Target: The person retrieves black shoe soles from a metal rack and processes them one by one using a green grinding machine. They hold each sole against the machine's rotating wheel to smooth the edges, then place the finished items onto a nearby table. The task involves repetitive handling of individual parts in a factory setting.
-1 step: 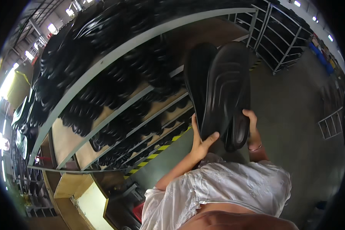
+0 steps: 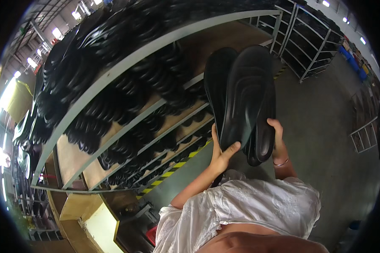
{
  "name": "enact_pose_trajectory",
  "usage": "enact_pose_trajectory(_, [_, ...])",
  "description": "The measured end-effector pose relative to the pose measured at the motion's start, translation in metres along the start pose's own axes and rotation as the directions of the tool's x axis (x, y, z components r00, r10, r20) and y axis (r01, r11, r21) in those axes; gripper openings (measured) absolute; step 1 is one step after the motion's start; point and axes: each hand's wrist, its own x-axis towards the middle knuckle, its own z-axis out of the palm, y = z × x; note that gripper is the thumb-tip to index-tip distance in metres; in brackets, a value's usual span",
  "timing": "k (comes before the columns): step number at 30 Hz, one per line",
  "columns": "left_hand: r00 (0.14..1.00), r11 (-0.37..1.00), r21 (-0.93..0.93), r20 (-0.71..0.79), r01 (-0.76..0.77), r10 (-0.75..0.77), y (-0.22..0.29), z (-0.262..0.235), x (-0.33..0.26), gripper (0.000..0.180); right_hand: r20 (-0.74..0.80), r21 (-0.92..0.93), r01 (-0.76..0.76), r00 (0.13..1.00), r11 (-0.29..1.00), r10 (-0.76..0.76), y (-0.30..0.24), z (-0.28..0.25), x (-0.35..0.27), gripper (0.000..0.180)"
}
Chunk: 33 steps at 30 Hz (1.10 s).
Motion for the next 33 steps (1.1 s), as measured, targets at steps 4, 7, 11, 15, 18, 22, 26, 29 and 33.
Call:
enact_pose_trajectory(4, [0.997,0.991,-0.129,0.070,0.034,-0.025,-0.020,0.006,0.074,0.082,-0.021,-0.062,0.117,0.993,0.991,-0.119,-0.045,-0.016,0.044,0.044])
enact_pose_trajectory(7, [0.993,0.958,-0.263,0.024,0.118,-0.116,-0.013,0.013,0.104,0.064,0.079,-0.008,0.145,0.986,0.989,-0.144,-0.074,-0.006,0.071,0.045])
enact_pose_trajectory(11, [0.976,0.915,-0.368,-0.072,0.166,-0.207,0.019,0.032,0.125,0.062,0.277,0.055,0.213,0.935,0.975,-0.220,-0.096,0.001,0.108,0.046])
enact_pose_trajectory(15, [0.971,0.883,-0.441,-0.089,0.163,-0.223,0.027,0.025,0.149,0.058,0.352,0.153,0.050,0.930,0.987,-0.102,-0.105,0.003,0.172,0.048])
enact_pose_trajectory(18, [0.988,0.883,-0.459,-0.065,0.097,-0.143,0.028,0.014,0.159,0.055,0.357,0.123,0.030,0.931,0.992,-0.072,-0.104,0.012,0.185,0.049])
enact_pose_trajectory(22, [0.974,0.918,-0.393,-0.178,0.058,-0.138,0.010,0.001,0.150,0.056,0.394,0.210,0.054,0.909,0.976,-0.135,-0.082,0.014,0.175,0.050])
enact_pose_trajectory(26, [0.974,0.933,-0.352,-0.176,0.074,-0.143,0.021,-0.004,0.144,0.052,0.355,0.328,0.152,0.895,0.932,-0.271,-0.048,0.010,0.163,0.054])
enact_pose_trajectory(29, [0.950,0.947,-0.273,-0.211,0.171,-0.232,0.044,0.002,0.150,0.056,0.335,0.337,0.233,0.875,0.912,-0.348,-0.050,0.020,0.158,0.056])
enact_pose_trajectory(33, [0.923,0.938,-0.228,-0.224,0.261,-0.312,0.068,0.000,0.167,0.062,0.279,0.382,0.218,0.899,0.898,-0.337,-0.053,0.035,0.158,0.057])
